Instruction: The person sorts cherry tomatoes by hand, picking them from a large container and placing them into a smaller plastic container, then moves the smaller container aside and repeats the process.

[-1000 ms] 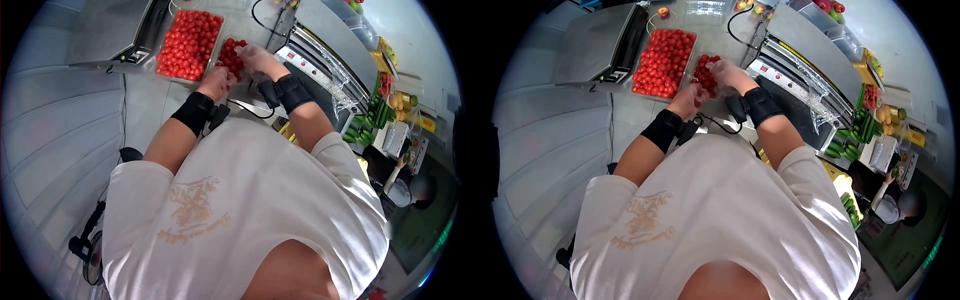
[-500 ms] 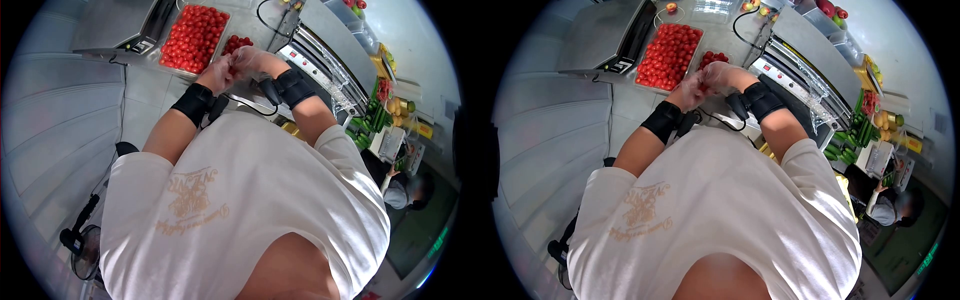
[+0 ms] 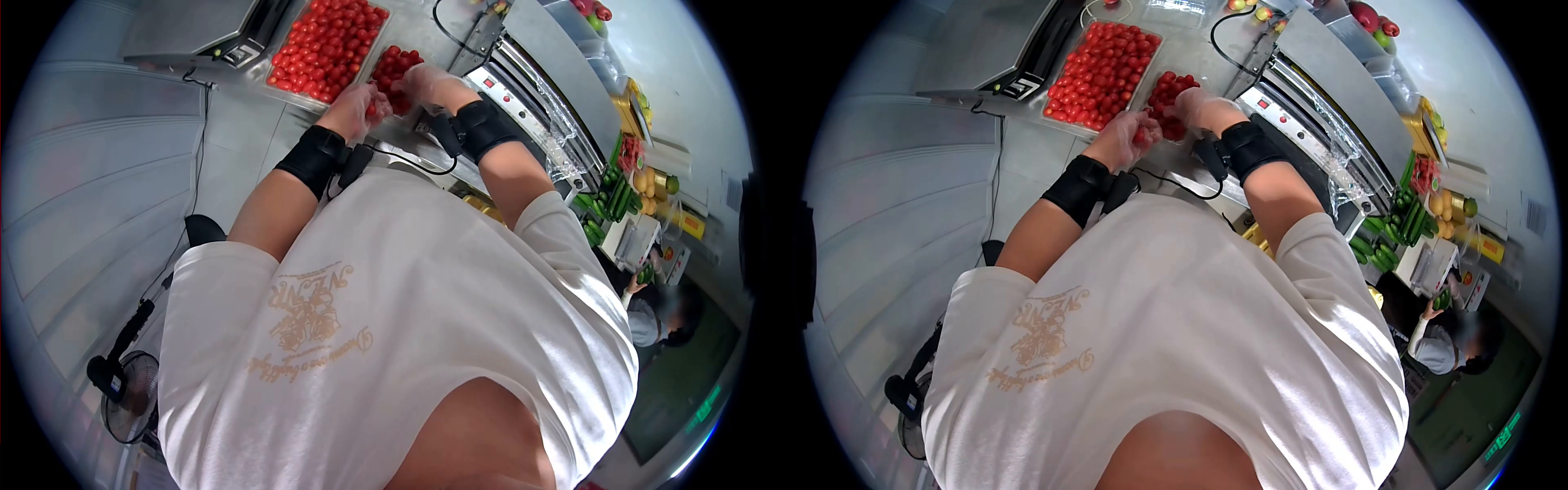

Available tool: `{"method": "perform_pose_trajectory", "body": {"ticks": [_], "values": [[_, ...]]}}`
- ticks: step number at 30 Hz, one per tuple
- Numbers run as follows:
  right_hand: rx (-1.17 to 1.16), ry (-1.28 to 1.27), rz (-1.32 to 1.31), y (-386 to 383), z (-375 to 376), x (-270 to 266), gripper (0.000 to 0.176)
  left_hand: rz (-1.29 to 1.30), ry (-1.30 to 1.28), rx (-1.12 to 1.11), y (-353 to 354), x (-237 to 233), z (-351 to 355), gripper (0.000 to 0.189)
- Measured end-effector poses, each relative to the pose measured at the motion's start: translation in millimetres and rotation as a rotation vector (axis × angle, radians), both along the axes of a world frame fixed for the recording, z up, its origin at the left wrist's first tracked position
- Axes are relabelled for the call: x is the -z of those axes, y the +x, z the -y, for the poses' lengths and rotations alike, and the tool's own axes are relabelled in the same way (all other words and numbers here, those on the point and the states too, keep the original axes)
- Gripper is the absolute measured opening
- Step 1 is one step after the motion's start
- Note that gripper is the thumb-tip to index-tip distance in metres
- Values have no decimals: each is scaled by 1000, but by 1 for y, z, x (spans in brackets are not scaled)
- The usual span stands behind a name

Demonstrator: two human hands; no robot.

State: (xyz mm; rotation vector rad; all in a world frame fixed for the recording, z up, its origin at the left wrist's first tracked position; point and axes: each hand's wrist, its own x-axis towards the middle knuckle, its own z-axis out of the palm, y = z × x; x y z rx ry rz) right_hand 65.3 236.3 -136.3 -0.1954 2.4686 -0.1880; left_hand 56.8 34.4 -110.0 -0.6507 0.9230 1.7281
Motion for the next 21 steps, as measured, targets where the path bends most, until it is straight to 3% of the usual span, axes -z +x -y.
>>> {"method": "perform_pose_trajectory", "body": {"ticks": [3, 5, 10, 16, 18, 19, 21], "values": [[166, 29, 122, 3, 29, -57, 42, 34, 62, -14, 1, 8, 4, 16], [113, 40, 129, 13, 35, -70, 39, 48, 66, 5, 1, 9, 4, 14], [1, 105, 68, 13, 31, -49, 32, -14, 138, 27, 0, 14, 9, 12], [156, 64, 36, 13, 29, -61, 24, 32, 126, -24, 2, 15, 9, 10], [-223, 159, -135, 10, 13, -36, 25, 20, 97, -50, 4, 14, 10, 10], [-224, 158, -134, 11, 15, -44, 25, -22, 132, -47, 5, 15, 11, 9], [87, 44, -122, 12, 19, -75, 26, -65, 166, -42, 6, 17, 12, 9]]}}
